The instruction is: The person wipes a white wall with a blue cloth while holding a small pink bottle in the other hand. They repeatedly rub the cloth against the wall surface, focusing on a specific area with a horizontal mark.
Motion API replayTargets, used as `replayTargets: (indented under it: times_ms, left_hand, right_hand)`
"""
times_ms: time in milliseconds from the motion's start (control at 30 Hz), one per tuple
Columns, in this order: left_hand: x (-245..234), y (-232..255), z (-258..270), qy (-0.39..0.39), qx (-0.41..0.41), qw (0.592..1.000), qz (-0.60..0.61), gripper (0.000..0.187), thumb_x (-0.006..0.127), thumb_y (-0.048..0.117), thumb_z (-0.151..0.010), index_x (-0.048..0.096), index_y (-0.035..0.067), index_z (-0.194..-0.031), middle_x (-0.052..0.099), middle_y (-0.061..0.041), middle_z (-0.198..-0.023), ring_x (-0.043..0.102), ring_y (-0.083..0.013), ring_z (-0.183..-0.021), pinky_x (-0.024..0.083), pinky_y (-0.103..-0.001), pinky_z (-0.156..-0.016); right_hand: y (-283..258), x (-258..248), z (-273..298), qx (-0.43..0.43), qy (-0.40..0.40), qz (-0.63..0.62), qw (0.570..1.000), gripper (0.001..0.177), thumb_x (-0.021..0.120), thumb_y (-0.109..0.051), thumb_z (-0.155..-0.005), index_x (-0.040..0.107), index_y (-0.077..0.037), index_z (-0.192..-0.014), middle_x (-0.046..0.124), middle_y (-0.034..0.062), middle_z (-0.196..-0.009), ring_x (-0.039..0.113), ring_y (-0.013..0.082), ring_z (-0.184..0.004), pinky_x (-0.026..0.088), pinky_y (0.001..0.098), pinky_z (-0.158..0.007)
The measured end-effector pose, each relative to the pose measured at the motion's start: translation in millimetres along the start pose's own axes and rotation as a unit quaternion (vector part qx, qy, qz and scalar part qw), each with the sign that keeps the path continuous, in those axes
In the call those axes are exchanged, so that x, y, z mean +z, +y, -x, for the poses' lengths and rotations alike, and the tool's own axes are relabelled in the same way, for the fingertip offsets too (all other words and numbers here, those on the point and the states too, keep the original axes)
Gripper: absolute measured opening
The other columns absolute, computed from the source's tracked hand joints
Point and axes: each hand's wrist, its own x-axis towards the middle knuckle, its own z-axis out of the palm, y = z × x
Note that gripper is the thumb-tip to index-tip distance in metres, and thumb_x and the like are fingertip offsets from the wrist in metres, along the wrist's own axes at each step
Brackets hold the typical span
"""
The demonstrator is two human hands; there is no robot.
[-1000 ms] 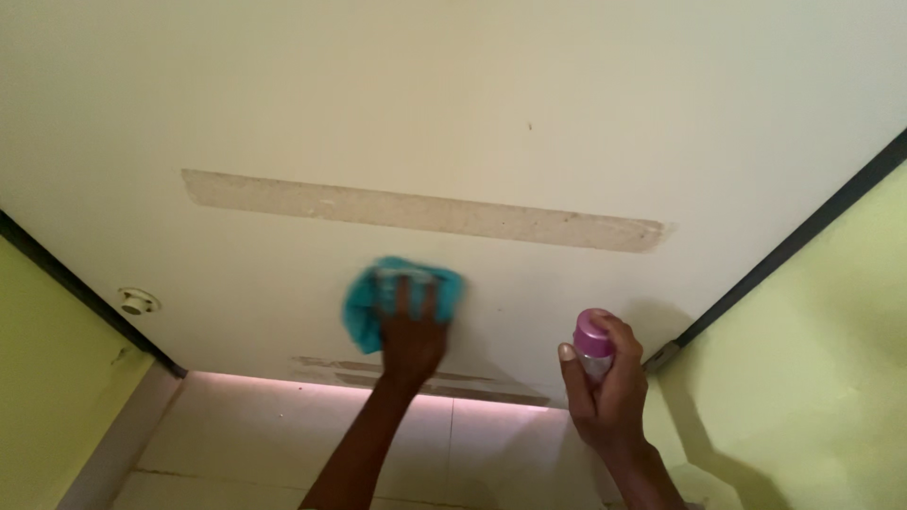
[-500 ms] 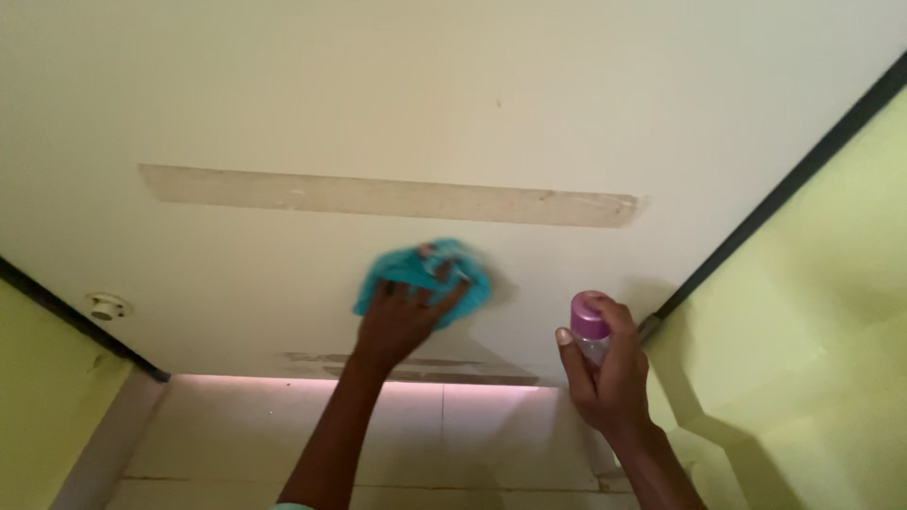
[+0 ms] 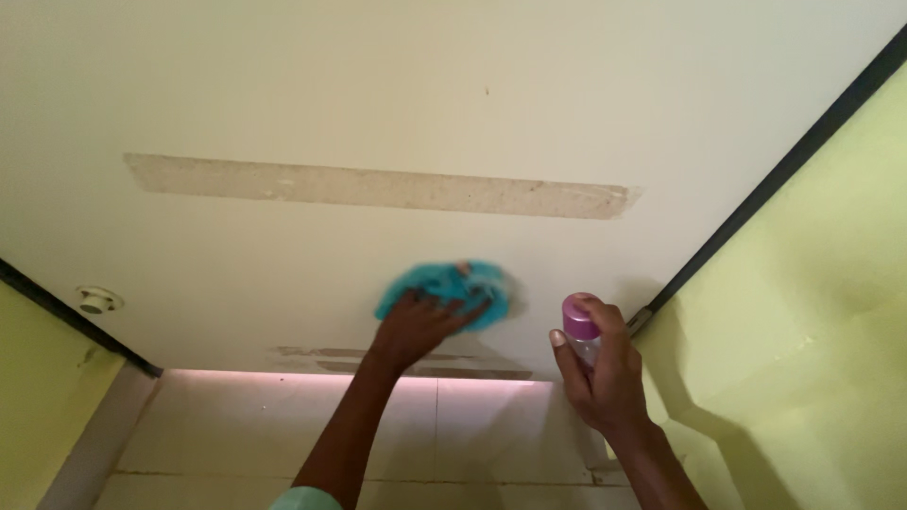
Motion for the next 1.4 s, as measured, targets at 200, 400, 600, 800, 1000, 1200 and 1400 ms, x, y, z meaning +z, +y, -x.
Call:
replayTargets:
  times_ms: [200,400,600,800,1000,1200,1400]
  left_hand:
    - [-1,1,-11,-0.011,-0.116,0.993,0.029,0.065,0.059,0.008,-0.088,0.051,0.035,-0.146,0.064,-0.004,-0.142,0.062,-0.0274,-0.082,0.054,-0.046,-0.066]
    - [42,27,21,-0.044,0.077,0.989,0.12,0.064,0.059,0.012,-0.088,0.049,0.032,-0.148,0.061,0.003,-0.143,0.068,-0.026,-0.111,0.054,-0.048,-0.099]
    - [-8,6,1,-0.106,-0.062,0.992,-0.014,0.07,0.057,0.012,-0.093,0.04,0.041,-0.154,0.06,0.004,-0.146,0.065,-0.0274,-0.111,0.05,-0.055,-0.095]
    - [62,32,24,-0.245,0.034,0.966,0.074,0.069,0.056,0.011,-0.094,0.038,0.034,-0.157,0.059,-0.004,-0.141,0.061,-0.0285,-0.12,0.044,-0.053,-0.107]
    - [144,46,91,-0.183,0.151,0.968,0.079,0.058,0.057,0.014,-0.091,0.048,0.02,-0.148,0.057,0.0,-0.142,0.057,-0.0247,-0.127,0.042,-0.043,-0.114]
    - [70,56,8,-0.146,0.095,0.984,0.027,0.066,0.057,0.015,-0.092,0.044,0.029,-0.156,0.057,-0.003,-0.143,0.059,-0.0271,-0.114,0.045,-0.05,-0.102]
    - [3,76,-106,0.002,0.034,0.999,0.038,0.069,0.056,0.012,-0.093,0.044,0.032,-0.159,0.054,0.0,-0.152,0.059,-0.023,-0.116,0.046,-0.053,-0.103]
  right_hand:
    - [5,0,7,0.021,-0.034,-0.012,0.999,0.047,0.068,-0.013,-0.096,0.043,-0.005,-0.135,0.065,0.0214,-0.123,0.071,0.0329,-0.105,0.06,0.0401,-0.085]
    - [6,0,8,0.003,-0.09,0.01,0.996,0.048,0.068,-0.013,-0.095,0.044,-0.007,-0.136,0.066,0.0203,-0.12,0.071,0.034,-0.1,0.06,0.0398,-0.08]
    - [8,-3,6,0.032,-0.059,0.003,0.998,0.047,0.068,-0.014,-0.095,0.044,-0.008,-0.135,0.065,0.0199,-0.122,0.073,0.034,-0.101,0.06,0.0421,-0.083]
    - [3,-4,10,0.114,-0.161,0.04,0.98,0.05,0.071,-0.025,-0.092,0.047,-0.012,-0.134,0.071,0.0145,-0.119,0.074,0.0339,-0.099,0.06,0.0418,-0.077]
    - [-5,-12,5,0.085,-0.166,0.033,0.982,0.05,0.069,-0.027,-0.094,0.046,-0.012,-0.136,0.071,0.0138,-0.119,0.075,0.0331,-0.099,0.061,0.0415,-0.075]
    - [-10,-23,-7,0.3,-0.091,-0.009,0.95,0.053,0.065,-0.028,-0.093,0.042,-0.017,-0.139,0.072,0.0123,-0.11,0.078,0.0261,-0.068,0.063,0.0386,-0.063]
    - [29,-15,5,0.493,0.134,-0.2,0.836,0.053,0.062,-0.022,-0.096,0.036,-0.017,-0.141,0.06,0.0117,-0.105,0.065,0.0242,-0.076,0.056,0.0383,-0.061]
